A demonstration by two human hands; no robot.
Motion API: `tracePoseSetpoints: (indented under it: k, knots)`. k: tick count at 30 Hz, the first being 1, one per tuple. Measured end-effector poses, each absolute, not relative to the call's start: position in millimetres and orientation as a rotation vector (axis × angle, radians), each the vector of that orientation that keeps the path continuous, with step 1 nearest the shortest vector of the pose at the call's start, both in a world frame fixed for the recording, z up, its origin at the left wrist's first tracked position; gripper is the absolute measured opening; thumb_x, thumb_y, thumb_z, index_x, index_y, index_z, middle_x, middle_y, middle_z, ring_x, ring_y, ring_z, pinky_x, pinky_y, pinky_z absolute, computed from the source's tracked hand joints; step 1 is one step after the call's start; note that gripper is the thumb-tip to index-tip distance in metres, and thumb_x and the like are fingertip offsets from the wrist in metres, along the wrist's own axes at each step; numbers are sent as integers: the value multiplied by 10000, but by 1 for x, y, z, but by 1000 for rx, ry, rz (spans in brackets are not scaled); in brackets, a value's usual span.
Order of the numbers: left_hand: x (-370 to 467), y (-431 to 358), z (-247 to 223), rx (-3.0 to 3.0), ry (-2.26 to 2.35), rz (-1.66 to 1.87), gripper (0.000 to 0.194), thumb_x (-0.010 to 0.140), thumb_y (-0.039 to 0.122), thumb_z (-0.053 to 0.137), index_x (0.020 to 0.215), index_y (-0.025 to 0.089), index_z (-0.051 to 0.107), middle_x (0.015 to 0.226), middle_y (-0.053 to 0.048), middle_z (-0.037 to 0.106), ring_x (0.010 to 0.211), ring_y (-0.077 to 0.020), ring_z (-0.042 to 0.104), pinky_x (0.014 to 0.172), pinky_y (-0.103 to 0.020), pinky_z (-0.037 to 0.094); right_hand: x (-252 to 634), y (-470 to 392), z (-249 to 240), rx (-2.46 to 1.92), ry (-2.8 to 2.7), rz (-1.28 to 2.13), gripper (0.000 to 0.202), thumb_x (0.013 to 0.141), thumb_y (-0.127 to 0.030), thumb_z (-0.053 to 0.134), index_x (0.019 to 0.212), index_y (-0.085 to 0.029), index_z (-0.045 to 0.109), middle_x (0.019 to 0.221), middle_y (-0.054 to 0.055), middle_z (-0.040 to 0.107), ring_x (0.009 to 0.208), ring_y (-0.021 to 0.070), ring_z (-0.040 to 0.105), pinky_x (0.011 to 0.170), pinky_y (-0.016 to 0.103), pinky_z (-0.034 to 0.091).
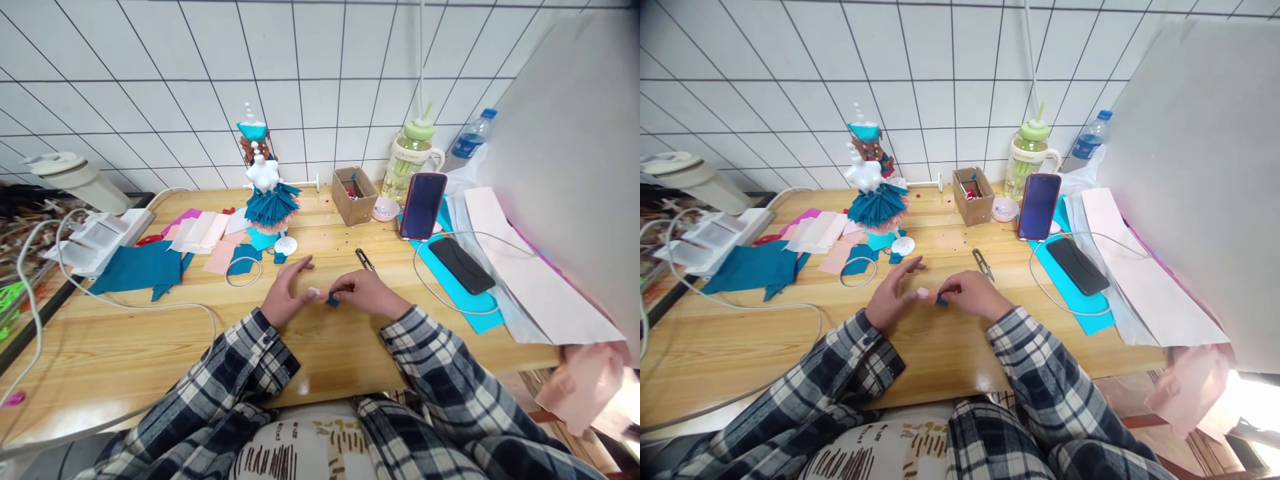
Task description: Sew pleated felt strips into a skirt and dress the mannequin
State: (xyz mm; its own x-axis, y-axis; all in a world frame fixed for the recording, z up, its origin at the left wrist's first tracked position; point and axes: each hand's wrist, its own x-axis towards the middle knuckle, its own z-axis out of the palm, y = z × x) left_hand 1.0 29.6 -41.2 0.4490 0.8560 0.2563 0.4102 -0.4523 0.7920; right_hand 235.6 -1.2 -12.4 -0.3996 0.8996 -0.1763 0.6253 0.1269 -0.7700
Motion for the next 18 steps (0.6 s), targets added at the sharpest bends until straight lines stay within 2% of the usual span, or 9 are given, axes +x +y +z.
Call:
tracePoseSetpoints:
  k: [2, 4, 6, 8, 10, 14, 18]
  knots:
    - [-6, 36, -43, 1842, 937, 935, 665, 926, 638, 324, 1379, 180, 487, 1202, -130, 649, 1121, -273, 568, 962, -432, 413, 244, 3, -3, -1309, -1968, 1630, 244, 813, -319, 641, 988, -190, 752, 857, 17, 748, 695, 138, 621, 598, 235, 454]
    - [-9, 41, -44, 1813, 867, 877, 603, 956, 591, 283, 1276, 185, 593, 1168, -118, 677, 1114, -267, 588, 977, -428, 411, 248, 7, 0, -1290, -1918, 1824, 280, 786, -342, 655, 984, -173, 759, 816, 16, 745, 632, 128, 600, 537, 223, 433]
    - [-6, 42, -45, 1928, 837, 739, 568, 930, 605, 359, 1182, 198, 665, 1152, -104, 695, 1110, -272, 595, 989, -428, 399, 245, 10, -4, -1422, -1962, 1701, 227, 781, -297, 657, 934, -176, 774, 789, 12, 748, 641, 128, 605, 569, 223, 434]
    - [1, 39, -44, 2080, 874, 594, 531, 868, 627, 483, 1123, 216, 699, 1118, -89, 712, 1077, -280, 603, 963, -429, 398, 238, 13, -13, -1515, -2055, 1441, 178, 790, -241, 652, 903, -200, 783, 817, 8, 759, 718, 137, 635, 654, 231, 442]
    - [9, 35, -42, 2206, 957, 480, 433, 814, 575, 604, 1042, 227, 725, 1043, -67, 730, 1014, -269, 612, 922, -418, 393, 231, 14, -20, -1526, -2144, 1217, 167, 812, -225, 642, 899, -226, 785, 864, 8, 766, 788, 149, 654, 708, 239, 435]
    - [18, 31, -40, 2296, 1053, 401, 187, 796, 392, 673, 853, 223, 731, 841, -20, 721, 870, -211, 617, 856, -383, 367, 222, 10, -25, -1505, -2215, 1029, 184, 866, -247, 597, 903, -248, 778, 858, 8, 763, 781, 146, 651, 668, 241, 409]
    - [18, 31, -40, 2284, 1139, 418, 124, 779, 336, 683, 803, 218, 712, 802, -3, 708, 851, -193, 615, 848, -379, 337, 220, 1, -25, -1509, -2166, 989, 192, 875, -341, 603, 921, -253, 767, 822, -2, 750, 724, 132, 627, 619, 234, 383]
